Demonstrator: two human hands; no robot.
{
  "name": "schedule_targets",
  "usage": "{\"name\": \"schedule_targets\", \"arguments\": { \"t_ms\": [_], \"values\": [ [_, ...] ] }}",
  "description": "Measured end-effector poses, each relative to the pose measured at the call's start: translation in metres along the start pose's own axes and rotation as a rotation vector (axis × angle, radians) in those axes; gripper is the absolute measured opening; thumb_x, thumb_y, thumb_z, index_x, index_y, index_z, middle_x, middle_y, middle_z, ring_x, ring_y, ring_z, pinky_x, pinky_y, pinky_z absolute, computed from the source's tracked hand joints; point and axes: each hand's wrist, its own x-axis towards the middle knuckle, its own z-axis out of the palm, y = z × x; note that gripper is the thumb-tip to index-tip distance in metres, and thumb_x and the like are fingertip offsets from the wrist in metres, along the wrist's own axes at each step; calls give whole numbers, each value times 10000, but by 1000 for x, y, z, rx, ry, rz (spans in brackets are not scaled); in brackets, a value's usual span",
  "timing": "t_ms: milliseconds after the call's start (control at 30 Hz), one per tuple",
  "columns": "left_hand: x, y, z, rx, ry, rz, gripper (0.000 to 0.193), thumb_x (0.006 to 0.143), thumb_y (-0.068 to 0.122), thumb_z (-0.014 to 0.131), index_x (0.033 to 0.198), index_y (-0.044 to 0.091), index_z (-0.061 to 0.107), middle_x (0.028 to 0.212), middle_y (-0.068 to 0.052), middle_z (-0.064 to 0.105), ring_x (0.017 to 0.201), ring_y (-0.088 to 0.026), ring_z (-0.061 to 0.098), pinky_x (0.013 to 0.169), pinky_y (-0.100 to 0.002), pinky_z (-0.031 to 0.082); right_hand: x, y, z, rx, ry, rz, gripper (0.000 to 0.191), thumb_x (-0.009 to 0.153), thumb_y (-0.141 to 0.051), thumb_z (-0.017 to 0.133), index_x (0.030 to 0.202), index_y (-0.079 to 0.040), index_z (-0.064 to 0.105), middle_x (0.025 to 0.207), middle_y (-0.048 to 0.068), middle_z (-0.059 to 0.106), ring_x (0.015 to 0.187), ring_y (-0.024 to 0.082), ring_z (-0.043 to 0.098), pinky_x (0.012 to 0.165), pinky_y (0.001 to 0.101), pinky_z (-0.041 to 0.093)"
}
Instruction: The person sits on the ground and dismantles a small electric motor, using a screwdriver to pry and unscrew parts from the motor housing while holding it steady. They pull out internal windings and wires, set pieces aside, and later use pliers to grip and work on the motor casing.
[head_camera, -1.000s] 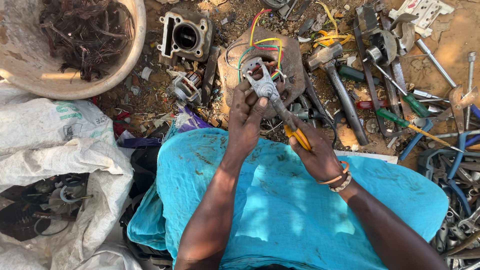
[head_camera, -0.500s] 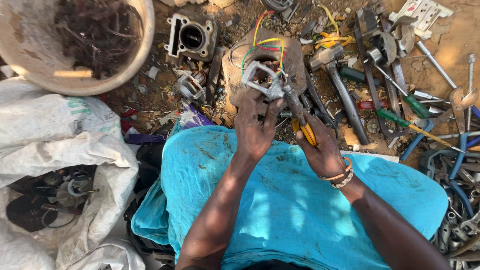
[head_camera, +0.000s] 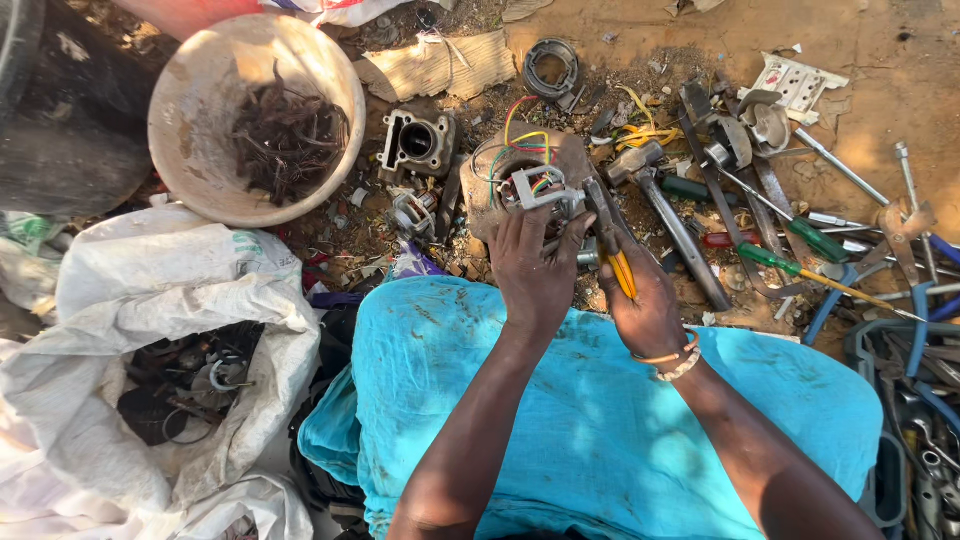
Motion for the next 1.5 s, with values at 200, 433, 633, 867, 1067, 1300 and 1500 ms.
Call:
{"name": "schedule_targets", "arguments": {
  "t_ms": [200, 433, 633, 867, 1067, 1300, 1500],
  "values": [
    [-15, 25, 13, -124, -20, -23, 434, 904, 265, 810, 1227, 62, 605, 1203, -126, 645, 1090, -292, 669, 894, -433, 558, -2, 11, -12, 75, -92, 262, 500, 1017, -306, 574, 1471, -106, 516, 1231, 221, 683, 1107, 394, 689, 912, 480, 525],
    [-13, 15, 26, -324, -69, -437, 473, 901, 214, 835, 1274, 53, 593, 1148, -99, 696, 1038, -212, 708, 866, -345, 607, -2, 14, -13, 142, -142, 188, 540, 1023, -344, 550, 1512, -124, 487, 1175, 162, 719, 1060, 321, 723, 897, 424, 542],
    [-12, -11, 28, -565, -59, -427, 524, 919, 156, 801, 1350, 12, 539, 1235, -98, 690, 1152, -185, 665, 994, -338, 568, 2, 16, -11, 203, -117, 87, 482, 1031, -287, 597, 1478, -115, 542, 1180, 113, 785, 1118, 262, 737, 925, 373, 545],
    [-20, -19, 35, -628, -15, -426, 550, 918, 151, 822, 1364, 14, 531, 1258, -114, 665, 1157, -201, 662, 1001, -349, 567, 5, 23, -2, 300, -138, 258, 469, 1021, -253, 609, 1467, -121, 554, 1152, 95, 762, 1068, 182, 717, 925, 334, 547],
    [-17, -23, 39, -540, -48, -414, 540, 916, 164, 819, 1352, 13, 538, 1243, -106, 670, 1149, -189, 668, 972, -342, 585, 8, 33, 6, 408, -241, 117, 581, 1044, -251, 606, 1563, -84, 406, 1418, 137, 628, 1298, 199, 591, 1067, 364, 472],
    [-19, -26, 41, -535, -23, -375, 489, 927, 124, 822, 1326, 7, 564, 1253, -105, 636, 1159, -194, 649, 978, -349, 583, 0, 39, 13, 467, -354, 122, 746, 1021, -373, 570, 1623, -70, 251, 1597, 192, 426, 1471, 295, 415, 1177, 411, 364],
    [-19, -27, 38, -480, -19, -337, 496, 922, 132, 831, 1324, 10, 567, 1246, -103, 661, 1151, -189, 665, 980, -341, 577, 2, 41, 14, 363, -286, 55, 736, 1044, -427, 541, 1622, -61, 270, 1646, 176, 389, 1535, 287, 356, 1220, 422, 302]
  ]
}}
